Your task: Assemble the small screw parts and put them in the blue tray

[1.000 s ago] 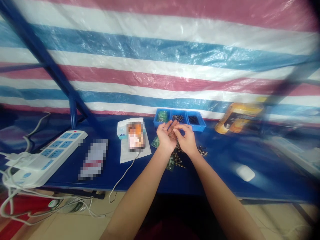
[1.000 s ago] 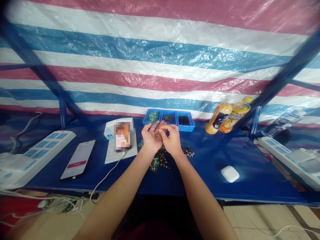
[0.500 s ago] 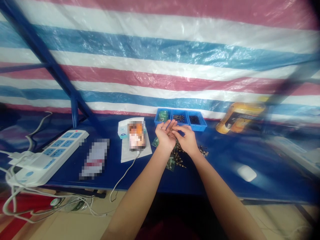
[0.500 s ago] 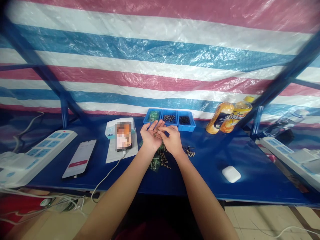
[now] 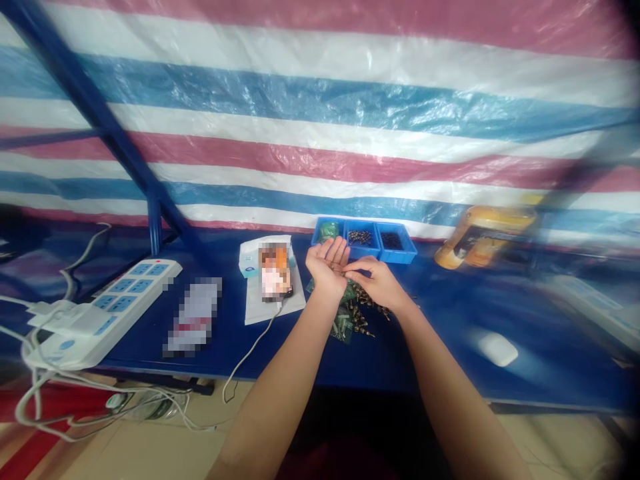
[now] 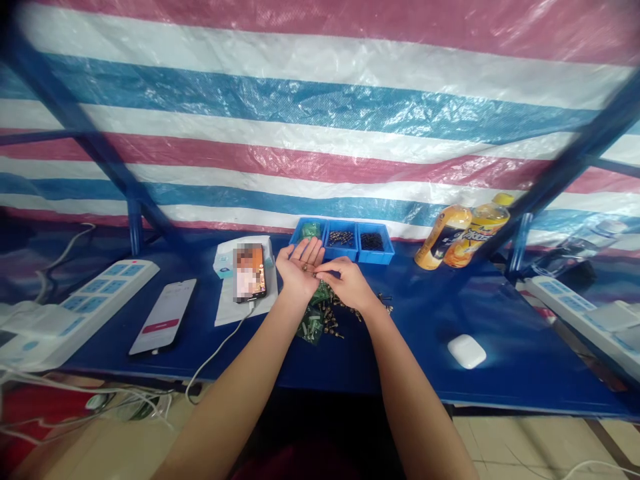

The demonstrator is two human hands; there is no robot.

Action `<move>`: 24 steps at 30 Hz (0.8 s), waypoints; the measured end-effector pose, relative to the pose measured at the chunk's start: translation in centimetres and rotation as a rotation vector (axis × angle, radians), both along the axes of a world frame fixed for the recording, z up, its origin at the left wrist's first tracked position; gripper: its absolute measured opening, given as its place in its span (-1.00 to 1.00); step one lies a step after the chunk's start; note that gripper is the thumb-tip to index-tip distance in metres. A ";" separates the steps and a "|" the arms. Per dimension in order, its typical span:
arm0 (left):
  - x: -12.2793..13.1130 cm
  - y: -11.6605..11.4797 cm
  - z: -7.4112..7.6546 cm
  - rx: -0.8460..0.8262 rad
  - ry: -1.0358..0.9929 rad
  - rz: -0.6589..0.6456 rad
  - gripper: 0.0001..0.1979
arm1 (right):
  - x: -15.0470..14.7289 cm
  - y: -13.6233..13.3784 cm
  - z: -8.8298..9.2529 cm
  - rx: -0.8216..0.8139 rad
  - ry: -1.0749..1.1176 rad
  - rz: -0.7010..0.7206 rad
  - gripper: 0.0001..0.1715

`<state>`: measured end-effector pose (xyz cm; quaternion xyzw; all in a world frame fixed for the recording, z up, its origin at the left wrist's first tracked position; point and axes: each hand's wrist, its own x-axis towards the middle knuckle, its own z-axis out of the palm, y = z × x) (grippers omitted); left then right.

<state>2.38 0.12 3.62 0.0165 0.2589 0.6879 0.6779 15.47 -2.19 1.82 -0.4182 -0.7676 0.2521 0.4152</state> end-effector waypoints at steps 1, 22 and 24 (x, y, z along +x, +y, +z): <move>0.0 0.0 0.0 0.005 0.004 -0.003 -0.60 | 0.0 0.0 0.1 -0.002 -0.002 0.012 -0.83; 0.3 0.0 -0.5 0.026 0.086 -0.040 -0.65 | 0.0 0.0 0.0 -0.026 -0.033 0.103 -0.87; 0.3 0.1 -0.5 0.027 0.074 -0.045 -0.65 | -0.1 0.0 -0.1 -0.052 -0.009 0.089 -0.88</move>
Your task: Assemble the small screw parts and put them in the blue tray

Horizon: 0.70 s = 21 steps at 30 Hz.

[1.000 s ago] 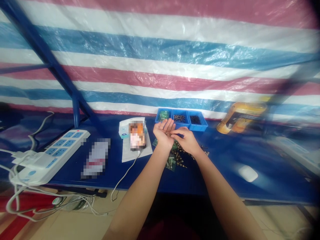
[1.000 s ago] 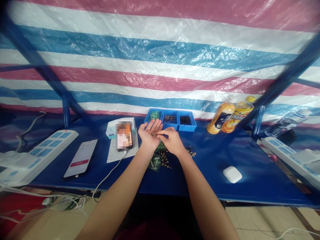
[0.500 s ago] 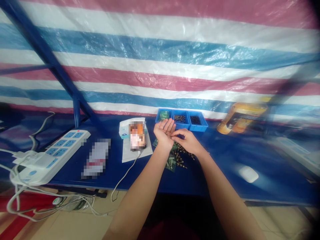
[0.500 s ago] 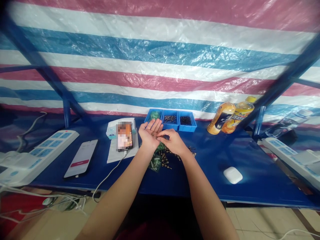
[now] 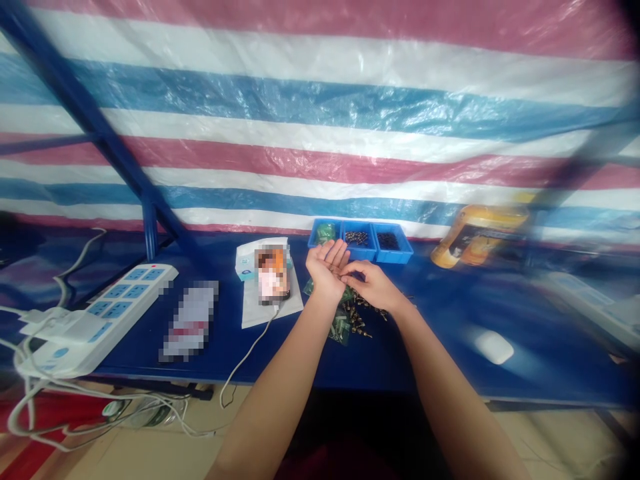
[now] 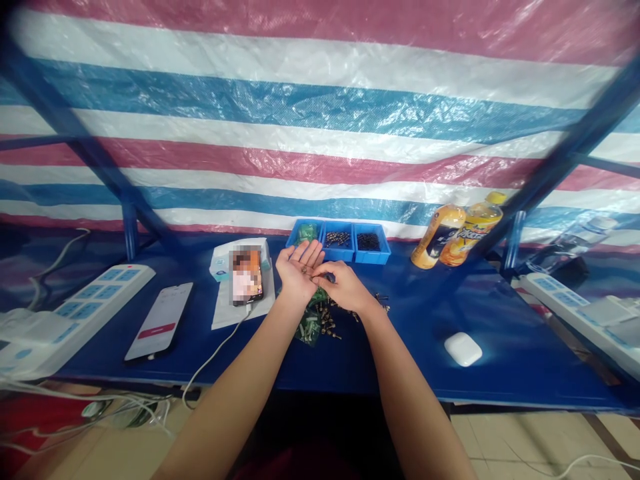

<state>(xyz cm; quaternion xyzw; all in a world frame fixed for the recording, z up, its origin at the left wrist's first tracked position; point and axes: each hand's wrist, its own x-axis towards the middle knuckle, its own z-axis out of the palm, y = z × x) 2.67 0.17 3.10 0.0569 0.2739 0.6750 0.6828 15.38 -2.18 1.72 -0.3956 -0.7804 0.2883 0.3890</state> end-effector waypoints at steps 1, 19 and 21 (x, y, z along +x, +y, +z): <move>0.0 0.0 0.0 0.003 -0.012 -0.002 -0.65 | -0.1 0.0 -0.1 -0.017 0.020 -0.015 -0.87; -0.2 -0.1 0.4 -0.008 -0.061 0.075 -0.65 | -0.4 1.1 -0.9 -0.182 0.463 -0.346 -0.58; 0.1 -0.2 0.3 -0.001 -0.034 0.042 -0.68 | -0.6 0.6 -0.8 -0.006 0.260 -0.290 -0.69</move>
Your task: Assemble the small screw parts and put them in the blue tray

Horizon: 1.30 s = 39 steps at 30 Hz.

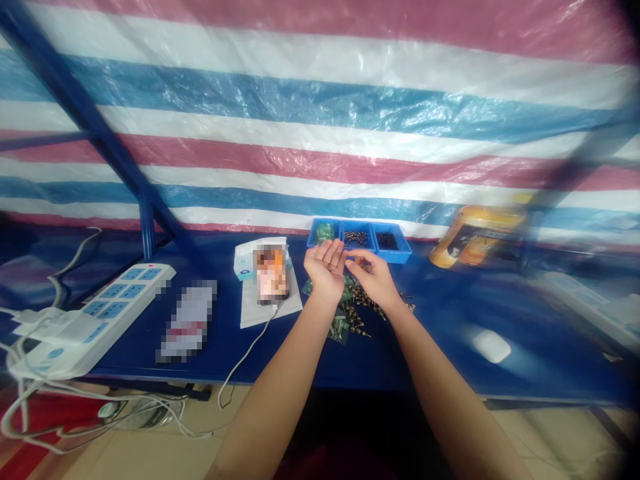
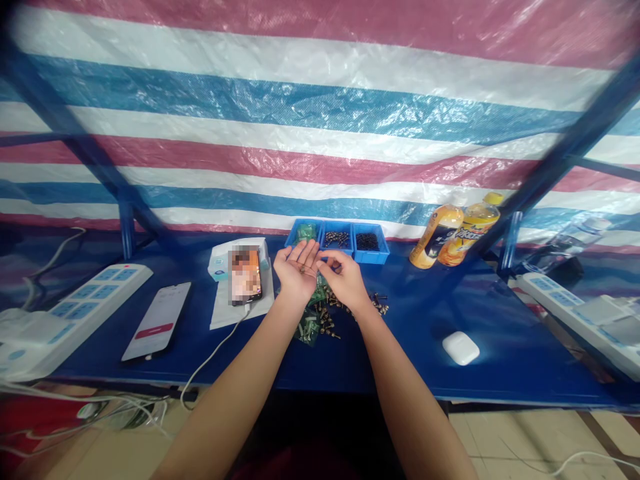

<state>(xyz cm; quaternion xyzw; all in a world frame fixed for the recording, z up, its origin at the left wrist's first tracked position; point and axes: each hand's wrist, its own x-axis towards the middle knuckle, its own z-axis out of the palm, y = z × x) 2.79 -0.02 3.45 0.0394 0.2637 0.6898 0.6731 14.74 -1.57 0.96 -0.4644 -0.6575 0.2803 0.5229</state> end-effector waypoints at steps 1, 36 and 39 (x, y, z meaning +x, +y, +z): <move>0.2 0.0 0.0 0.002 0.016 -0.020 -0.69 | -0.1 -0.2 0.0 0.074 -0.114 0.013 -0.72; 1.2 -0.2 -0.7 0.177 0.205 -0.211 -0.66 | 0.0 0.3 -0.7 0.118 -0.091 -0.079 -0.76; 1.5 -0.2 -1.0 0.161 0.311 -0.204 -0.73 | 0.1 0.5 -0.8 0.084 -0.038 -0.083 -0.72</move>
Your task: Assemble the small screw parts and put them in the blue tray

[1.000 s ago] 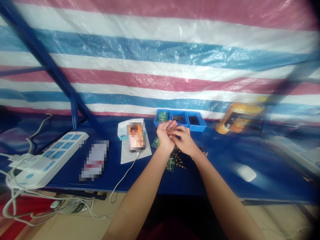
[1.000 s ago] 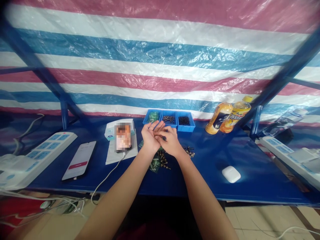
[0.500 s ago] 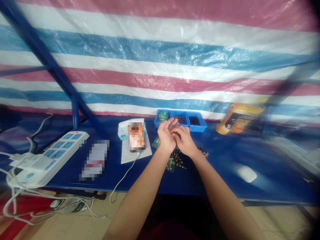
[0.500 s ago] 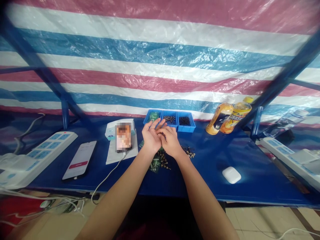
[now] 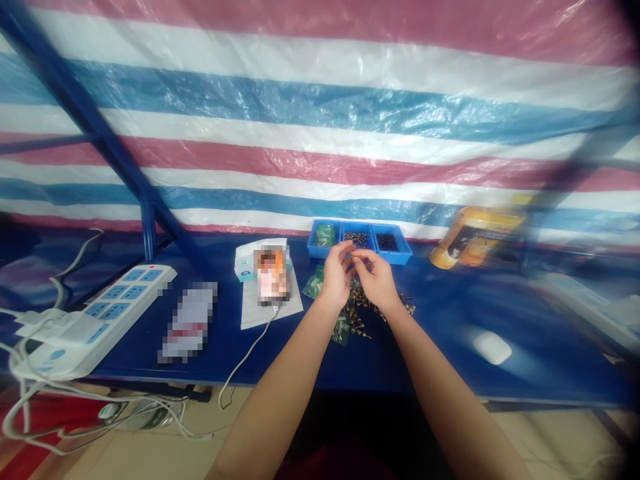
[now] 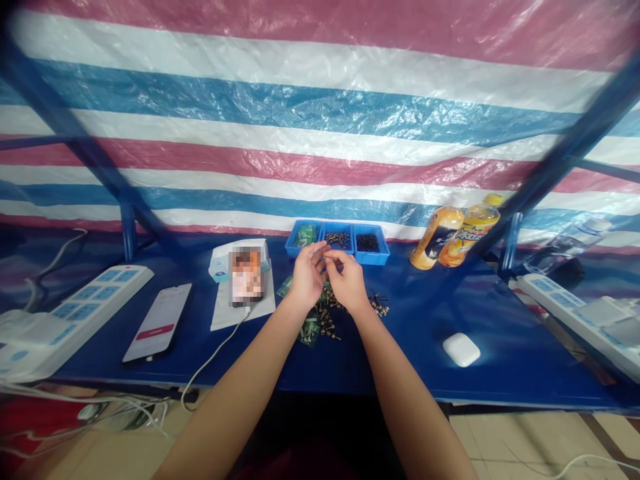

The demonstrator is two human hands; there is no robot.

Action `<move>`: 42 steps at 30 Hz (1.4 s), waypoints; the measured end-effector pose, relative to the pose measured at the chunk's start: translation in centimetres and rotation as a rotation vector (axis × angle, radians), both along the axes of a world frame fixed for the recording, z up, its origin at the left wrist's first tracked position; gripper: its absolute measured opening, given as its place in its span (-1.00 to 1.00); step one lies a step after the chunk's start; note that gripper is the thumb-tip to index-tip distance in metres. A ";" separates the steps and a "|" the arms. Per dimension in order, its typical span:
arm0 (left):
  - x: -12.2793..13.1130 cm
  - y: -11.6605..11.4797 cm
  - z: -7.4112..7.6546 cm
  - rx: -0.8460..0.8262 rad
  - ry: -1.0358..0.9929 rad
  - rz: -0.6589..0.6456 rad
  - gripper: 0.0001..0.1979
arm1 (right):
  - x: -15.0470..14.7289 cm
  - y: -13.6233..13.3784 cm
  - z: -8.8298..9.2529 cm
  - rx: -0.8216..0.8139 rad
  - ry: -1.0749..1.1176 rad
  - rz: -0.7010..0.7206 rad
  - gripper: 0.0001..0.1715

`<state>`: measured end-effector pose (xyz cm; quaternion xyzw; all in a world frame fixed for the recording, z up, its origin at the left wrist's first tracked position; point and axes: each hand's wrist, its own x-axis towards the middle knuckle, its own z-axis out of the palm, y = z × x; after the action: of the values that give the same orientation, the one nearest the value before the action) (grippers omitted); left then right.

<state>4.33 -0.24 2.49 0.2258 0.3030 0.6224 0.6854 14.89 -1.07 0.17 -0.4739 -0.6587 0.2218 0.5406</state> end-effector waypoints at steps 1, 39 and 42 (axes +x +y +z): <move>0.1 0.0 0.0 0.004 0.037 0.005 -0.76 | 0.1 0.0 0.0 -0.010 0.022 -0.007 -0.71; 0.9 -0.2 -0.6 0.081 0.262 0.071 -0.80 | 0.7 0.2 0.3 0.009 0.040 -0.131 -0.73; 0.8 -0.3 -0.2 0.047 0.268 0.113 -0.82 | 0.6 0.0 0.4 -0.034 0.049 -0.080 -0.71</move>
<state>5.17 -0.52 2.30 0.3053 0.3893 0.6311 0.5975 15.45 -1.07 0.59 -0.5035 -0.6220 0.2228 0.5568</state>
